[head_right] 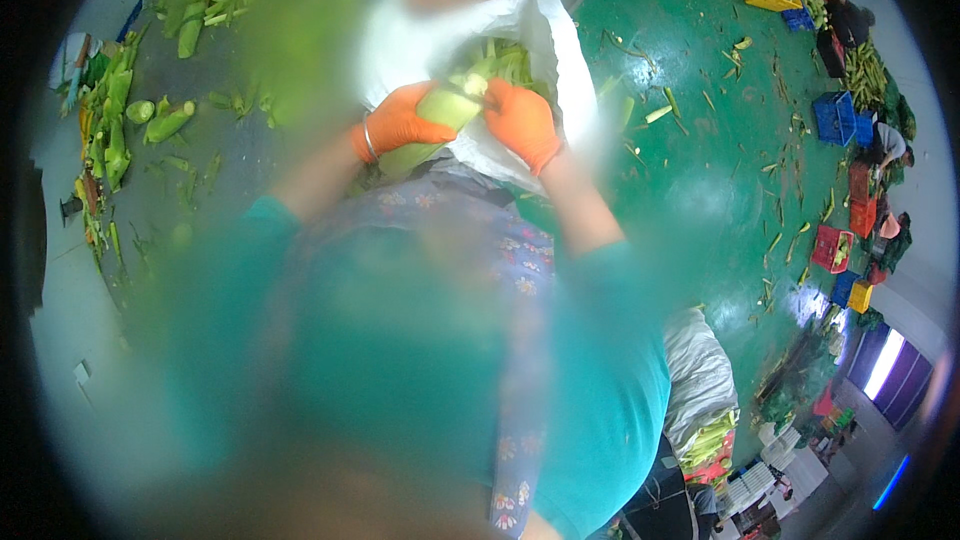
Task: The person husks corn by hand and trims the ends using a knife, placing the cleaned corn into a white bag and a plastic crate.
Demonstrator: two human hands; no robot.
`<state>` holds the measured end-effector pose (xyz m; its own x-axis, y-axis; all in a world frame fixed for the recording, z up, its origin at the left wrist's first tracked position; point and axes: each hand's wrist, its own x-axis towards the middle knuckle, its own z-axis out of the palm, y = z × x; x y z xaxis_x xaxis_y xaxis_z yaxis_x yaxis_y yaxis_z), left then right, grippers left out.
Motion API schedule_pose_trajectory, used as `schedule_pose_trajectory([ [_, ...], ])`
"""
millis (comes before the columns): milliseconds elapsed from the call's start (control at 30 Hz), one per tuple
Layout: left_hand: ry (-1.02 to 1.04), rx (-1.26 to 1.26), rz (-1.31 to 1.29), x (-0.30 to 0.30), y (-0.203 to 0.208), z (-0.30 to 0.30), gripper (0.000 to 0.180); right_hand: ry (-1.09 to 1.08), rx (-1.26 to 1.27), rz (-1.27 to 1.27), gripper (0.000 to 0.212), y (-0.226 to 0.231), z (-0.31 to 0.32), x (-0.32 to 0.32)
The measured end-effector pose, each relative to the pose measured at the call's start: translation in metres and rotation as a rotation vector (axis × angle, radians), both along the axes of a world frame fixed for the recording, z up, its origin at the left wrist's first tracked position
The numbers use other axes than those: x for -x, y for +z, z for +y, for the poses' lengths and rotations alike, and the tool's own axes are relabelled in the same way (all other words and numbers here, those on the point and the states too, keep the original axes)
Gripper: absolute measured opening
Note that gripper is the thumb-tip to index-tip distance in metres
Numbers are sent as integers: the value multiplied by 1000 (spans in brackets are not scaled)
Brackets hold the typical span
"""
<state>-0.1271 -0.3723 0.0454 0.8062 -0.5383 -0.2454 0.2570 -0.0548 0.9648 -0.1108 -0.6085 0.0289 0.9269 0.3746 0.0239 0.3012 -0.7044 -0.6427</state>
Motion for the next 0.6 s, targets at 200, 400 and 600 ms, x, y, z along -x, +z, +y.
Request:
schedule_pose_trajectory([
  [200, -128, -134, -766, -19, 22, 28, 54, -251, 78, -115, 30, -170, -173, 14],
  [400, 414, 445, 132, -19, 51, 25, 62, -210, -117, 151, 37, -56, -86, -2],
  [600, 475, 843, 160, -60, -94, 51, 61, -39, -770, 456, 46, 44, 4, 8],
])
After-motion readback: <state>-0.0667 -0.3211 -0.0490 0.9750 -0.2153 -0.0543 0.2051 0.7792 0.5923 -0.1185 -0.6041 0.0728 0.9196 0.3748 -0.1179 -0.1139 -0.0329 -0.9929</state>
